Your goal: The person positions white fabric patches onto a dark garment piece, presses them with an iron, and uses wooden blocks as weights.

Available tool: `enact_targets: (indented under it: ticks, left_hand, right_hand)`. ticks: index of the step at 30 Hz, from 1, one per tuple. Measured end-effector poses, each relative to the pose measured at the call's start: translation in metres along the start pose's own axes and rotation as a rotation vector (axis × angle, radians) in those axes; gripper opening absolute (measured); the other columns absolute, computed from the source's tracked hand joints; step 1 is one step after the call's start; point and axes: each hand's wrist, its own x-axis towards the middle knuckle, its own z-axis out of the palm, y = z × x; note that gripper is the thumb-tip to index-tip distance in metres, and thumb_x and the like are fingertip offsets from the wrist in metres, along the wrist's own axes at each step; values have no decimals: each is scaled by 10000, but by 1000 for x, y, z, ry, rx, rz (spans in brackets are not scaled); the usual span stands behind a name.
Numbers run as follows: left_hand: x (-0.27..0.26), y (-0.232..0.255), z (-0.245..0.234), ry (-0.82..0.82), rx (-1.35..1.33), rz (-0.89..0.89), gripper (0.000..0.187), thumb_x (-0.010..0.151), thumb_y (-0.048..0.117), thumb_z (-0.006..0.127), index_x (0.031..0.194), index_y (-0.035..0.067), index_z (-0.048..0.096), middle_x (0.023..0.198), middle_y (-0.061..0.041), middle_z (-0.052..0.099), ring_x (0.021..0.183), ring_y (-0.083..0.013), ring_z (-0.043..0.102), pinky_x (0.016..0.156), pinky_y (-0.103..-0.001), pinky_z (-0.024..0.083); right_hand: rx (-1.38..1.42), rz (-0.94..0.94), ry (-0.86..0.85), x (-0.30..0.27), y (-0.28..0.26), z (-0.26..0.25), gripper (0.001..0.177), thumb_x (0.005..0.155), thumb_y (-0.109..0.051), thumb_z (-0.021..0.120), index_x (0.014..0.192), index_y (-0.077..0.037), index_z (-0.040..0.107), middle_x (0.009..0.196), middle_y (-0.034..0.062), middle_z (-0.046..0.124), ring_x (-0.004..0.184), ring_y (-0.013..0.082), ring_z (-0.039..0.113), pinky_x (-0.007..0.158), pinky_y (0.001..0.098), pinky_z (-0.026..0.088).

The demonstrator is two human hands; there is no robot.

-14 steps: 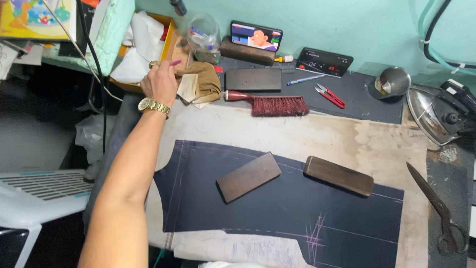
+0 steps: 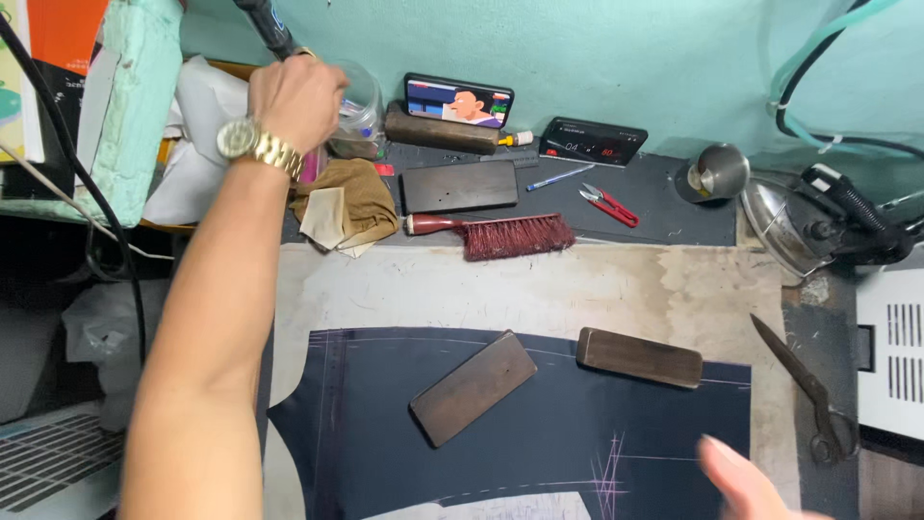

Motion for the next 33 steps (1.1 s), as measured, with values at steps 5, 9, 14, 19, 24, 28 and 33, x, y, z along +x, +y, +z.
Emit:
enact_targets:
  ticks: [5,9,14,19,24,28,33]
  left_hand:
    - [67,23,-25,-661,218,-31,164,904,143,744,1045,105,821,1006,-115,821,904,-349,794,735,-492,624]
    - [79,14,3,-760,238,-5,268,818,154,794,1081,109,820,1070,-95,822,982,-344,796,752,-508,597]
    - [23,12,-41,-447,32,-72,350,1076,147,595,739,100,678,711,-36,599,672,-231,619,701,-410,603]
    - [-92,88,-107,-184,-1130,-57,102,1051,162,723,976,99,749,885,-27,713,702,-96,556,581,-225,439]
    - [-201,208,-92,-322,-1694,-81,171,1017,166,788,874,83,743,683,60,646,696,-3,521,652,-163,414]
    - [-266,265,-74,-231,-1810,-345,239,941,207,896,847,53,740,626,-1,688,629,-5,584,597,-149,462]
    - [-347,290,-53,-184,-1559,-562,121,978,188,841,921,84,816,634,-33,698,611,-55,591,579,-233,516]
  right_hand:
    - [497,-121,33,19,42,35,366,1142,-353,314,1494,-254,341,1385,459,550,1163,586,672,1144,737,624]
    - [446,109,107,52,138,-19,328,1137,-292,258,1434,-199,362,1448,421,549,1236,570,624,1220,692,538]
    - [150,418,270,67,248,-60,192,1129,-54,332,1282,-131,420,1163,319,683,934,496,719,996,564,649]
    - [38,179,59,40,150,22,116,1043,-12,698,1001,64,776,911,139,793,822,187,756,887,281,596]
    - [298,172,-407,65,182,80,709,811,-197,934,1411,26,630,1299,249,739,1155,270,732,1029,399,611]
    - [442,369,-511,47,147,78,682,692,-88,1019,1250,112,681,961,164,820,800,175,806,741,303,697]
    - [284,280,-613,31,217,39,212,929,-170,876,1099,-48,838,867,42,833,781,32,701,698,227,645]
